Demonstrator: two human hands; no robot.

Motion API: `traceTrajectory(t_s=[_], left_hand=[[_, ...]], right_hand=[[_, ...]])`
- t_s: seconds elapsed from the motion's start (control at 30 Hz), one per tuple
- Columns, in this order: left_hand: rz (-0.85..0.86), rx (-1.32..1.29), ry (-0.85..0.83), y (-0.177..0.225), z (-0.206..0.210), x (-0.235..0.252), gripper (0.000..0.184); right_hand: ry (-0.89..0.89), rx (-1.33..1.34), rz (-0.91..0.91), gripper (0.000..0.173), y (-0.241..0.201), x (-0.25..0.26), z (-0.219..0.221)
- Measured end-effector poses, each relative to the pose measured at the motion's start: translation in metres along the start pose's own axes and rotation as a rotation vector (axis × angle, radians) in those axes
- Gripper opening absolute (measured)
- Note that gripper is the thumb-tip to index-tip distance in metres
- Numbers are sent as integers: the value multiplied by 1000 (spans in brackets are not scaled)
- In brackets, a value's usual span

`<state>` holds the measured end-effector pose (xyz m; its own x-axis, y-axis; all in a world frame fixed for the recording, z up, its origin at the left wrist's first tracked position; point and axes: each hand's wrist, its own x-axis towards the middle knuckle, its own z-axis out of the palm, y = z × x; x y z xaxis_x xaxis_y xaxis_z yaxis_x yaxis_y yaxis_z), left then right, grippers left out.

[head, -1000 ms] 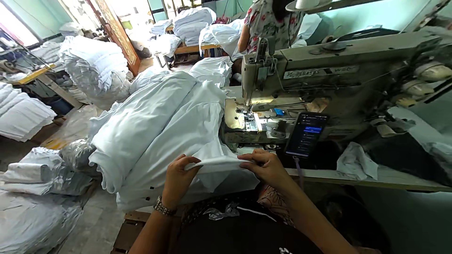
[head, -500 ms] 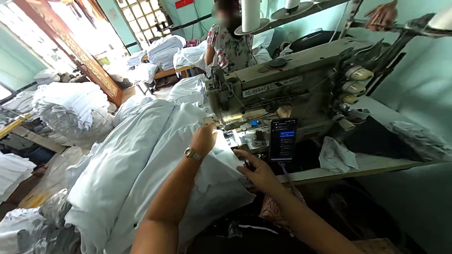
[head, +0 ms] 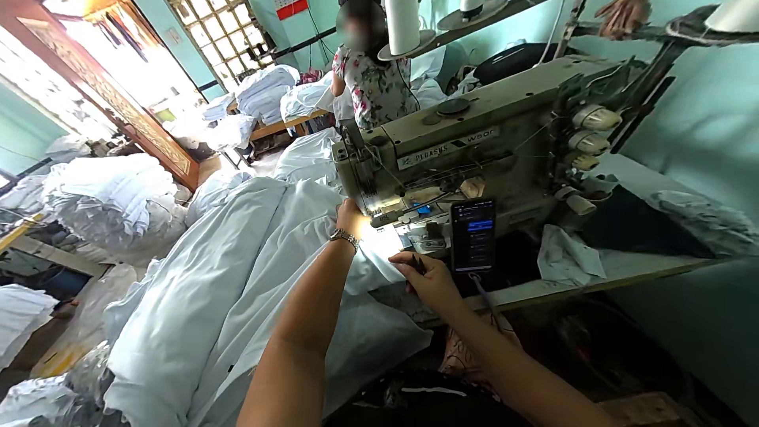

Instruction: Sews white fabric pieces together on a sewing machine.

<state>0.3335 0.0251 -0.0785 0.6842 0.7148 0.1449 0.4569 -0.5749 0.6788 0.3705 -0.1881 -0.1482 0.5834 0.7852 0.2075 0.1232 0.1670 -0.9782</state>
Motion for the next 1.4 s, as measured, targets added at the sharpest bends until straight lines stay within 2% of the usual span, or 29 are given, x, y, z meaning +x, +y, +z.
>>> traceTrajectory(t_s=[0.17, 0.27, 0.37, 0.43, 0.47, 0.53, 0.6, 0.63, 0.7, 0.73, 0.8, 0.87, 0.93, 1.07, 1.2, 1.27, 1.4], left_hand=[[-51, 3, 4, 2, 2, 2, 42], [13, -20, 4, 1, 2, 5, 40], [74, -38, 8, -4, -2, 5, 35], [147, -14, -2, -15, -15, -5, 28], [180, 15, -20, -22, -27, -18, 32], [182, 141, -8, -44, -56, -66, 50], [119, 353, 128, -66, -74, -139, 61], [81, 473, 203, -76, -79, -173, 67], [34, 666, 304, -98, -79, -218, 71], [33, 717, 325, -110, -78, -229, 64], [46, 752, 379, -126, -71, -230, 41], [0, 699, 422, -125, -67, -218, 33], [-19, 603, 448, -117, -69, -200, 35], [5, 456, 427, -103, -53, -177, 39], [19, 336, 378, -96, -42, -166, 39], [25, 252, 456, -96, -57, -166, 37], [71, 228, 772, -87, -111, -164, 33]], right_hand=[[-9, -39, 0, 21, 3, 3, 6], [-46, -25, 43, 22, 1, 5, 4], [48, -19, 1, 32, 7, -7, 5], [87, -148, -52, 38, 12, -20, 2], [34, -262, -39, 42, 14, -27, -1], [-230, -521, 86, 54, 10, -39, -1], [-512, -743, 158, 73, 4, -47, 13], [-595, -824, 141, 76, 2, -48, 23], [-706, -916, 95, 67, 1, -43, 39], [-742, -927, 68, 56, 1, -40, 45], [-846, -918, 19, 38, 0, -37, 53], [-880, -871, -43, 33, 1, -33, 54], [-810, -817, -64, 35, -1, -24, 43], [-628, -835, -48, 26, -4, -10, 3], [-688, -881, -25, 27, -5, -3, -6], [-733, -862, 13, 35, -9, -8, 3], [-735, -826, 75, 47, -7, -15, -1]])
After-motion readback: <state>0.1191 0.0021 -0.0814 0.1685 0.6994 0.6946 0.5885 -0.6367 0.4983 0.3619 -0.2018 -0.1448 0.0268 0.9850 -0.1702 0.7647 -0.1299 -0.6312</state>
